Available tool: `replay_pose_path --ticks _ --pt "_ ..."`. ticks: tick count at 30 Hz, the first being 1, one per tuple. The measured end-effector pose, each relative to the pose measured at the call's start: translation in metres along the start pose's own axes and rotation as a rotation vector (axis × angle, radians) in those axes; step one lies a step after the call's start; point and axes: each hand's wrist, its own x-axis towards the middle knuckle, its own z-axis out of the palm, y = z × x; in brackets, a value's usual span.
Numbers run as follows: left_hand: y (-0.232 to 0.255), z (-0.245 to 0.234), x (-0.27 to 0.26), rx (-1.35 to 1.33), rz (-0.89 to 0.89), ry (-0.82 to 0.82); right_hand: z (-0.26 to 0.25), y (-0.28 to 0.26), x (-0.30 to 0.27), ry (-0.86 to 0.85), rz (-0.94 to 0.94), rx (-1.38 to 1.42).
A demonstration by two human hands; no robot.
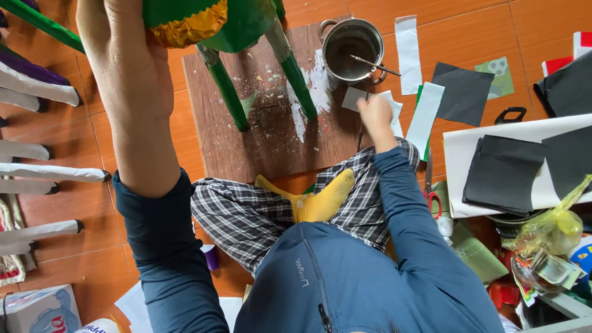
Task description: Decorating a green horse model by applying glue and attaching paper strips
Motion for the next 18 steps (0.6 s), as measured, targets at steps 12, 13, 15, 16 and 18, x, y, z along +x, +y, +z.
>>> replay_pose_path --ticks 12,13,15,16,18 --pt "-0.005 -0.002 0.002 -0.065 -0.074 0.089 0.023 -0.011 -0.067 0.095 0.192 0.085" --pt "-0.006 0.000 0.002 -0.063 -0.069 0.093 0.028 -0.005 -0.066 0.096 0.185 0.087" --pt "-0.005 0.003 0.004 0.001 -0.040 0.141 0.037 0.005 -0.061 0.040 0.231 0.079" --pt "0.000 0.007 0.003 0.002 -0.028 0.145 0.038 0.001 -0.064 0.046 0.220 0.083" --pt "0.010 0.015 0.007 0.274 0.183 0.041 0.038 -0.009 -0.063 0.060 0.280 0.185"
